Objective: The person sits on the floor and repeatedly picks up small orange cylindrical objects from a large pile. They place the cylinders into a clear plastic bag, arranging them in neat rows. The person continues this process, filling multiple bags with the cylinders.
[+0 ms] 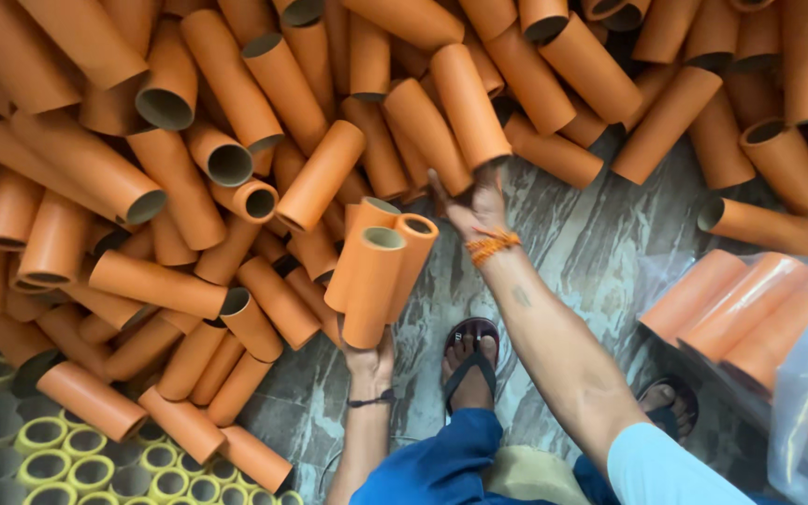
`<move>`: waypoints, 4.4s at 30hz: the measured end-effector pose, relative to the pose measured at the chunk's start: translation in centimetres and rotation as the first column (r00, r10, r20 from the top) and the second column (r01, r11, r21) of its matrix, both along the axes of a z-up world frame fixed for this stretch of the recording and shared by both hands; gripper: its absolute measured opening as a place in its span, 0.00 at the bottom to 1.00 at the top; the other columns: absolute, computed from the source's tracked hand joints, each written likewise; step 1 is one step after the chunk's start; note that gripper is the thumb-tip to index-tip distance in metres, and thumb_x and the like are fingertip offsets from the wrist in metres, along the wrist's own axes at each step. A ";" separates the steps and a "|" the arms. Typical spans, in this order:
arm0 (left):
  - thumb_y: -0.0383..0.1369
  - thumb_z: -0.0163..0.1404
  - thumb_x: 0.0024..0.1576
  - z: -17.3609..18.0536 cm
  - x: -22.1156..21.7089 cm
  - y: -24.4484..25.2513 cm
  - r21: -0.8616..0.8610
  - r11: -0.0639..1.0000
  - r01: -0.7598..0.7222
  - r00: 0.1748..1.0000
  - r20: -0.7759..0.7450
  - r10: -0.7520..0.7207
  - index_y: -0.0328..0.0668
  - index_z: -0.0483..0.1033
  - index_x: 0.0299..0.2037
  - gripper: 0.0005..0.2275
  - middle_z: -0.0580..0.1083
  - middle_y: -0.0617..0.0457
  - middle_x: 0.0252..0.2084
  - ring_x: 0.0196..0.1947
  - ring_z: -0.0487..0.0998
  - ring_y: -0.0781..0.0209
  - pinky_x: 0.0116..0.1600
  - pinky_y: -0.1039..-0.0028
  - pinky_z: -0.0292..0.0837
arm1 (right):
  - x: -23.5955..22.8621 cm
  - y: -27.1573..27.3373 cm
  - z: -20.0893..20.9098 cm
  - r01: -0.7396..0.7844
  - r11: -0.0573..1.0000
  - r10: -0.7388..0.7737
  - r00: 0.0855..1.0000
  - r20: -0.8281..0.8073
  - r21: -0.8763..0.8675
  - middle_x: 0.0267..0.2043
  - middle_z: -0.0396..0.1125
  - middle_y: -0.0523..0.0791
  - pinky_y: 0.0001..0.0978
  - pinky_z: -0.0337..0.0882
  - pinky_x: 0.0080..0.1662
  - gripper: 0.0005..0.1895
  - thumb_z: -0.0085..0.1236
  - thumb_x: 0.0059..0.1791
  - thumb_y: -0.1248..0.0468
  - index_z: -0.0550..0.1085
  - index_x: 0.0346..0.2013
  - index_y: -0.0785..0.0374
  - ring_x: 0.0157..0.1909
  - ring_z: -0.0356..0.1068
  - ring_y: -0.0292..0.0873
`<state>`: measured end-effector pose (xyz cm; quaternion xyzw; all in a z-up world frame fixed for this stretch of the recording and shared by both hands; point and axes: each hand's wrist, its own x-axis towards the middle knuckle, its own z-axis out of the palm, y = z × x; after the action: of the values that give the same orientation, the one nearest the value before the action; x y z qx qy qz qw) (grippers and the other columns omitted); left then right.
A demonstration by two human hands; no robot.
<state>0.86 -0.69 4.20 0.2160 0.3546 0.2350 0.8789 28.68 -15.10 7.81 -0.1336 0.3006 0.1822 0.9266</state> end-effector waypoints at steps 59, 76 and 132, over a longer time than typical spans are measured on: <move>0.17 0.54 0.44 44.8 12.8 -18.3 0.895 -0.444 -0.032 0.401 -0.396 -0.826 0.38 0.81 0.47 0.19 0.76 0.41 0.49 0.46 0.81 0.44 0.48 0.66 0.77 | -27.3 -43.1 47.4 0.378 -0.589 0.583 0.811 -0.052 -0.715 0.61 0.63 0.52 0.41 0.65 0.61 0.21 0.60 0.43 0.72 0.75 0.51 0.64 0.62 0.64 0.52; 0.40 0.60 0.49 21.9 6.0 -41.5 0.770 -0.637 -0.045 0.298 -0.598 -0.744 0.47 0.70 0.64 0.30 0.70 0.31 0.53 0.57 0.68 0.30 0.60 0.40 0.61 | -34.4 -45.4 22.4 0.259 -0.914 0.275 0.961 -0.007 -0.312 0.62 0.59 0.58 0.64 0.63 0.62 0.13 0.66 0.47 0.60 0.80 0.46 0.48 0.63 0.56 0.75; 0.29 0.51 0.61 29.8 20.6 -37.3 0.605 -0.628 0.490 -0.212 -0.616 -0.759 0.32 0.70 0.55 0.14 0.75 0.50 0.40 0.36 0.78 0.57 0.38 0.63 0.82 | -38.0 -65.6 24.3 -0.122 0.168 0.275 0.959 -0.072 -0.978 0.32 0.72 0.49 0.33 0.70 0.29 0.12 0.56 0.51 0.68 0.72 0.50 0.66 0.29 0.70 0.41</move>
<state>21.45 -37.94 33.99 0.7458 -0.2567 -0.3775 0.4851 -9.32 -80.70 32.09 -0.7372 0.2707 0.0615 0.6160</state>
